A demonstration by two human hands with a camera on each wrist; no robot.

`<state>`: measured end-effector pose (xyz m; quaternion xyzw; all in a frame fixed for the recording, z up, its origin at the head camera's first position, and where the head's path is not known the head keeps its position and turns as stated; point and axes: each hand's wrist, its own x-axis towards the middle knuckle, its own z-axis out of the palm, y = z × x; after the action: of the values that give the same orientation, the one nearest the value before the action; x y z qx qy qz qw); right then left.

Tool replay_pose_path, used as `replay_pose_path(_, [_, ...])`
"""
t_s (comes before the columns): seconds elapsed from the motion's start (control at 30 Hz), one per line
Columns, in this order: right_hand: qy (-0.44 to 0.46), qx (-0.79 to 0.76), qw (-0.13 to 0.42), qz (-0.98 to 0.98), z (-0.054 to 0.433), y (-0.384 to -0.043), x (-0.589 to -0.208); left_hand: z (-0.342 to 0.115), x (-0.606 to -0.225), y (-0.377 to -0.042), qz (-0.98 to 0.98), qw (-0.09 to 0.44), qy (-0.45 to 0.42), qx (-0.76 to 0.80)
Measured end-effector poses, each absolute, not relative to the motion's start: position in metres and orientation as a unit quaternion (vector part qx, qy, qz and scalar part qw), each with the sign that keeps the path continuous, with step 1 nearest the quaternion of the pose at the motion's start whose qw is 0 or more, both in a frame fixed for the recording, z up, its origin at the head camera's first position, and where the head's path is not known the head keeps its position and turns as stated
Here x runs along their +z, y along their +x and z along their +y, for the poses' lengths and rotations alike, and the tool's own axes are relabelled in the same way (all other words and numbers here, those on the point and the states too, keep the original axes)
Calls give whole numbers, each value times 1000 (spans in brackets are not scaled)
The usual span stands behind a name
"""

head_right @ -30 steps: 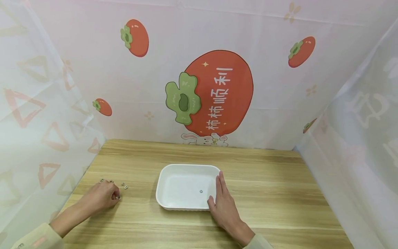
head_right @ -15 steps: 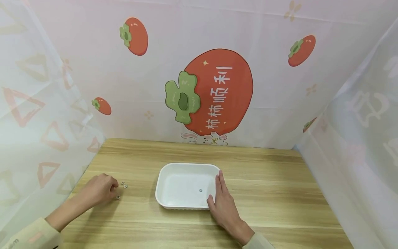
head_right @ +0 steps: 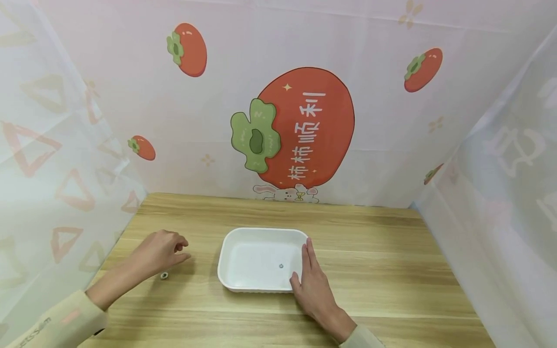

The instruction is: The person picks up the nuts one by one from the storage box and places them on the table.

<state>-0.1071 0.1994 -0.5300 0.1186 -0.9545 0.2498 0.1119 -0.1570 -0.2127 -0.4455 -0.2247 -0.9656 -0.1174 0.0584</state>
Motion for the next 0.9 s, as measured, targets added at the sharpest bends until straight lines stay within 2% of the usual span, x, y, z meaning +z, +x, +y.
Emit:
replay_pose_path(0.47, [125,250,124,-952,199,-106,-530,-157,-430,-174,-945,106,-275,-140])
replay_pose_path(0.9, [124,252,119,-952,198,-106,-529,-113,-418,-189,-931,67,-331,-139])
